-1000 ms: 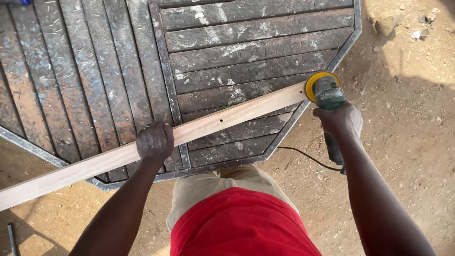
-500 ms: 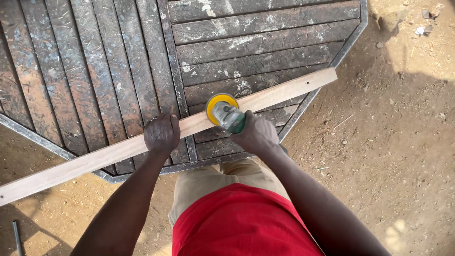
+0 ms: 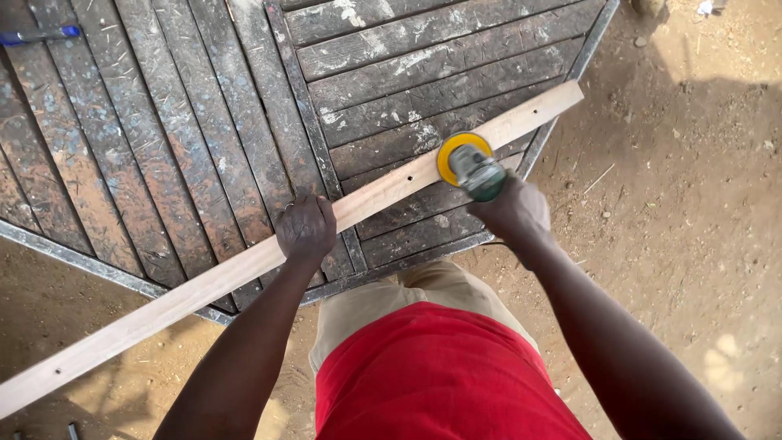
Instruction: Sanding a long wooden plank using an angle grinder with a sanding attachment.
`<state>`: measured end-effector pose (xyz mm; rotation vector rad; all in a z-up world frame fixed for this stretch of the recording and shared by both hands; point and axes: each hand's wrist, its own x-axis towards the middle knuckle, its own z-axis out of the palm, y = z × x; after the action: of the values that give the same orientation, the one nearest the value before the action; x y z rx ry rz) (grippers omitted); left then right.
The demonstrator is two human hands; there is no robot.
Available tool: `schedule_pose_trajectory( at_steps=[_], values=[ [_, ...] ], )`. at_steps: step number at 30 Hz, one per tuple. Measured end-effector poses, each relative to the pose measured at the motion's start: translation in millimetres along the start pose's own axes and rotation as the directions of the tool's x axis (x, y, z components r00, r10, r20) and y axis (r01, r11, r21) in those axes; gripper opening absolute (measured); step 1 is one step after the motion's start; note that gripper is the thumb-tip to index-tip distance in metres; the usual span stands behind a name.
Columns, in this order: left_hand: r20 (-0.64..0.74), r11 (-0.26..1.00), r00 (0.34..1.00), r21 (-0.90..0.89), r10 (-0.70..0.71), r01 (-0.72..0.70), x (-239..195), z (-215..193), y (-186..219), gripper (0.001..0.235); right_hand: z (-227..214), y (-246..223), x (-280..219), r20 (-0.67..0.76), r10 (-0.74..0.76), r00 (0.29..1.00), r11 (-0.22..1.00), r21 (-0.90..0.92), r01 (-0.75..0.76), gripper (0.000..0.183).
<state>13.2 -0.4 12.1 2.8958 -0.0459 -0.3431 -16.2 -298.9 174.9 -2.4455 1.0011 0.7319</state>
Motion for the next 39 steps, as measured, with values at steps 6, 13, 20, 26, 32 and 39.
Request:
schedule_pose_trajectory(
  at_steps=[6,13,20,26,32,39],
  values=[
    [-0.012,0.998,0.998,-0.007,0.068,-0.068,-2.6,3.7,-10.5,0.05,68.1,-31.9,-45.8,0.219,-0.122,0.968,0.989,-0.051,0.136,0.069],
    [-0.029,0.994,0.994,0.001,0.105,-0.105,-3.1,1.6,-7.9,0.05,9.6,19.3,25.0,0.009,-0.013,1.0,1.0,0.015,0.013,0.071],
    [-0.204,0.986,0.969,0.121,0.138,-0.114,-6.5,20.8,-16.6,0.041,-60.4,156.8,187.9,-0.25,0.126,0.96,0.976,0.202,-0.076,0.053],
    [-0.19,0.976,0.973,0.199,0.127,-0.089,-6.1,31.4,-19.9,0.038,-107.3,195.4,226.9,-0.281,0.183,0.942,0.952,0.289,-0.099,0.042],
    [-0.121,0.985,0.992,0.174,0.036,-0.014,-8.6,30.3,-19.3,0.042,-104.9,139.4,176.1,-0.13,0.042,0.991,0.991,0.13,-0.025,0.057],
    [-0.07,0.982,0.997,0.188,0.012,0.001,-7.7,31.4,-24.0,0.043,-34.4,89.9,115.8,0.18,-0.366,0.913,0.925,-0.037,0.378,0.063]
  ],
)
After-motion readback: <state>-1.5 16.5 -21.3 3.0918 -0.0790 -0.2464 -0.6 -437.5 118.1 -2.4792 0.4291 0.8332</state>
